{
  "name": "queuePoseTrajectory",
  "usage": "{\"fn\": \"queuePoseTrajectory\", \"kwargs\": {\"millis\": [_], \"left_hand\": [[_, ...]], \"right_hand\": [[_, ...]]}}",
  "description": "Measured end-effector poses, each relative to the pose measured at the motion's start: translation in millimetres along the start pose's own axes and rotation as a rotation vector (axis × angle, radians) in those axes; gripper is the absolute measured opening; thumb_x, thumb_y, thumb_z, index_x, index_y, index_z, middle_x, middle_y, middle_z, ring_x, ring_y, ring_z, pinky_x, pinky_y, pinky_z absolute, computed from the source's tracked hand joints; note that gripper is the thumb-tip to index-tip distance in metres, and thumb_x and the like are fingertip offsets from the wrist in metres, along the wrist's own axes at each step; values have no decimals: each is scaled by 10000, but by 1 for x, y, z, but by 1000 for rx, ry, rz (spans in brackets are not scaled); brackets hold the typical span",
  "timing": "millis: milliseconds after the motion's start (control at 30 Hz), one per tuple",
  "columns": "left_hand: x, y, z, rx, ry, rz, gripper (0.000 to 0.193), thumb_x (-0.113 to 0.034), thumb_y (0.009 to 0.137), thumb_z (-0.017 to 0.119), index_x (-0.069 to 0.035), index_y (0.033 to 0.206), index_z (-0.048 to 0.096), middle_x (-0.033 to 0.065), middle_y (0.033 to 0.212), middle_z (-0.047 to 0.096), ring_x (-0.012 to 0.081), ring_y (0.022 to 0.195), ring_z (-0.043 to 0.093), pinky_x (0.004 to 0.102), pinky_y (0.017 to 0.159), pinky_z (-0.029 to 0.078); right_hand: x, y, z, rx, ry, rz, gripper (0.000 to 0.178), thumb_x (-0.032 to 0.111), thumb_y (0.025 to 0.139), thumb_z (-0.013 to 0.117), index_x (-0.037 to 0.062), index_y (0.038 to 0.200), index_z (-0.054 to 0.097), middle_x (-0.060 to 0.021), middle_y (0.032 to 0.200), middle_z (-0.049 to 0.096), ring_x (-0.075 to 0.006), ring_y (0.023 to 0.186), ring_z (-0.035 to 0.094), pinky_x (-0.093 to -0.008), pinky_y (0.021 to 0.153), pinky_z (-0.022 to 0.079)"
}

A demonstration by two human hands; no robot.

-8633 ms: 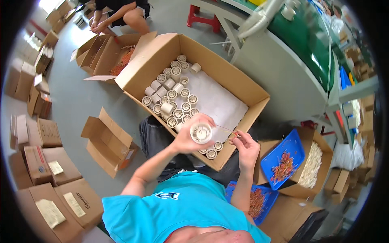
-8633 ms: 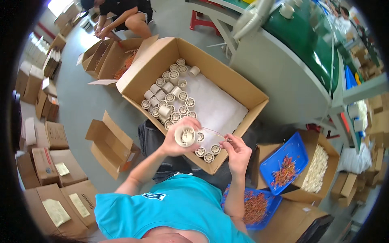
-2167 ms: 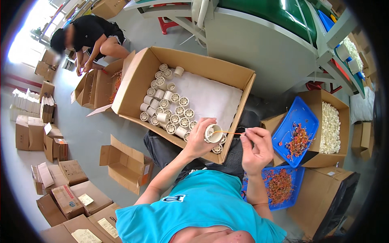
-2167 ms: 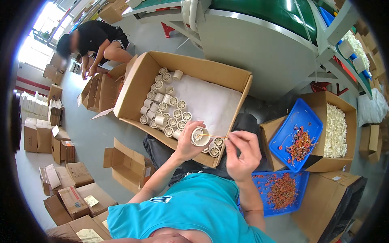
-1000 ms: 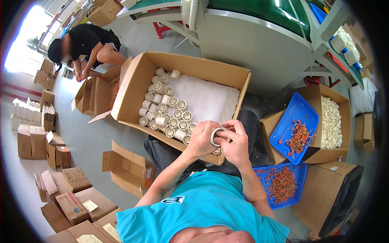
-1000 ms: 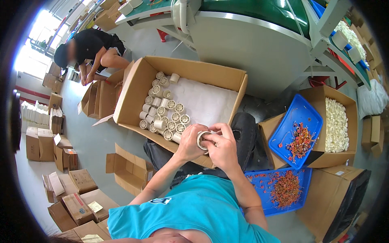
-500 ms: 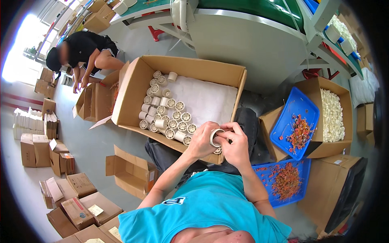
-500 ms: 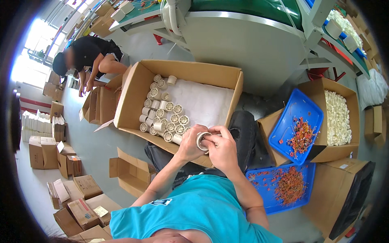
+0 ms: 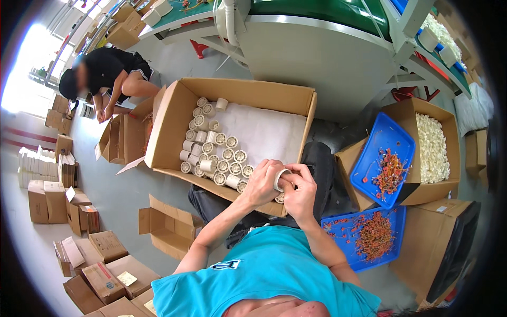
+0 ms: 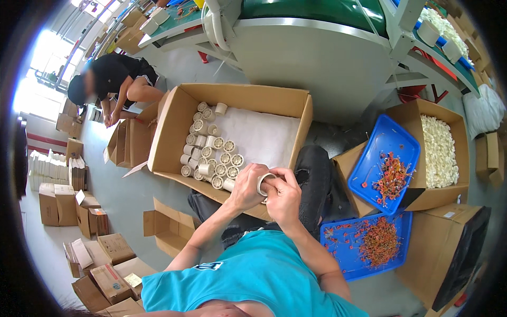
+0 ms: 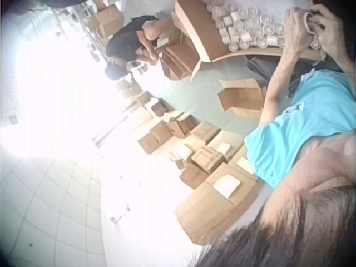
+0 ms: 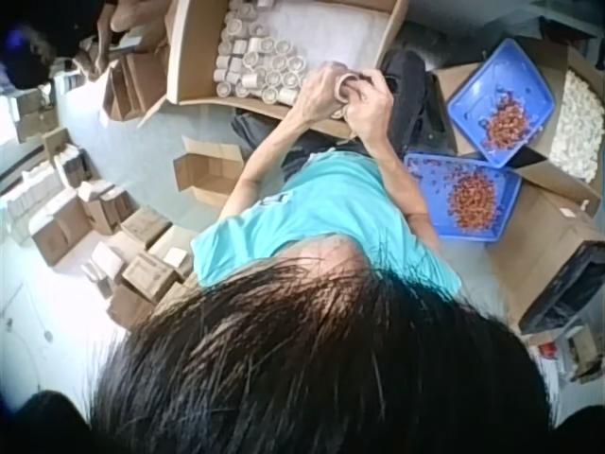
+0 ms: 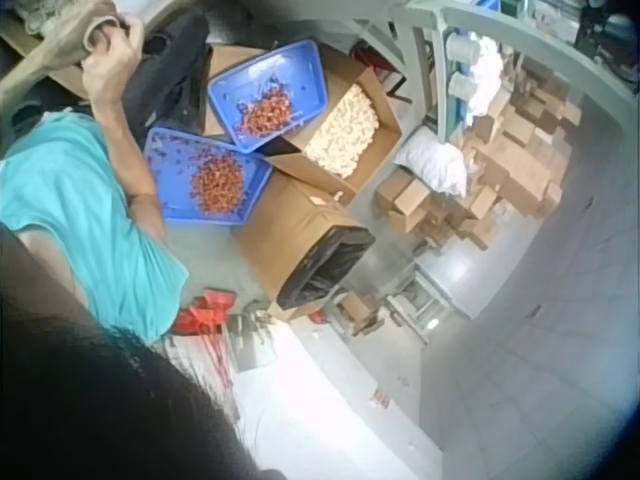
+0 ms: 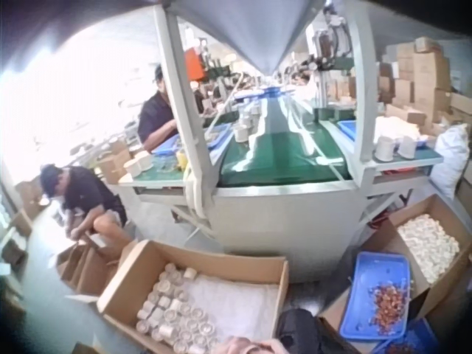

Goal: The person is placing small components into white cylindrical containers within a cardboard box.

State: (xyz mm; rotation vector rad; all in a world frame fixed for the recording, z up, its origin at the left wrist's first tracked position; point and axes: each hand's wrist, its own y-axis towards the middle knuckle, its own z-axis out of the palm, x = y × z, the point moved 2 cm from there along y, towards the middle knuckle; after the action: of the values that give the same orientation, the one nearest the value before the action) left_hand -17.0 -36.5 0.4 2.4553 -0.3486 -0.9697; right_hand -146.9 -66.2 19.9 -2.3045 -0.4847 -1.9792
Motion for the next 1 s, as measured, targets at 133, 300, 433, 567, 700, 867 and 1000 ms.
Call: {"fn": "queuePoseTrajectory", "kwargs": {"millis": [133,300,433,567,700,867,1000], "left_hand": [[-1,3,4,-19,14,16,527,10,612,784,-20,1064,516,147,967,643,343,826,639,426,697,520],[1,18,10,5,-29,40,519,-6,638,810,-27,1062,511,155,967,652,349,836,654,423,717,527],[17,55,-3,76,-31,-92,507,-114,687,859,-23,1063,532,167,1068,618,361,924,635,427,778,523],[48,143,-35,-155,262,48,529,-168,631,909,-60,1039,588,117,994,574,300,981,572,417,851,480],[80,256,-51,-343,279,93,562,-288,735,842,-37,1162,576,151,1113,636,328,1055,585,419,919,465],[128,403,-60,-499,554,189,565,-419,821,752,-31,1187,567,142,1115,651,342,1035,570,444,909,432],[179,452,-56,-609,834,45,595,-485,863,689,-26,1218,555,158,1189,617,357,1066,540,484,875,419]], "right_hand": [[-4,-1,-4,-20,51,60,133,-85,740,692,-40,861,721,-106,979,649,-213,852,653,-306,745,516],[-6,14,-18,-3,24,48,135,-63,746,709,-33,876,728,-105,986,652,-212,863,654,-304,751,515],[-11,40,-38,-53,50,-106,212,-23,775,727,-21,987,728,-126,1023,664,-213,896,662,-294,808,510],[-75,51,-117,-349,-125,139,214,60,824,705,-8,1025,728,-148,951,673,-265,870,653,-329,788,515],[-169,22,-206,-365,-878,377,245,89,797,703,-20,1015,717,-247,1039,641,-425,954,615,-474,853,483],[-182,0,-219,-323,-1004,557,292,111,791,736,-50,1031,697,-245,1055,641,-415,994,618,-474,869,485],[-194,-9,-203,-300,-974,514,179,28,768,697,-28,936,726,-249,1013,661,-411,982,628,-472,874,494]]}}
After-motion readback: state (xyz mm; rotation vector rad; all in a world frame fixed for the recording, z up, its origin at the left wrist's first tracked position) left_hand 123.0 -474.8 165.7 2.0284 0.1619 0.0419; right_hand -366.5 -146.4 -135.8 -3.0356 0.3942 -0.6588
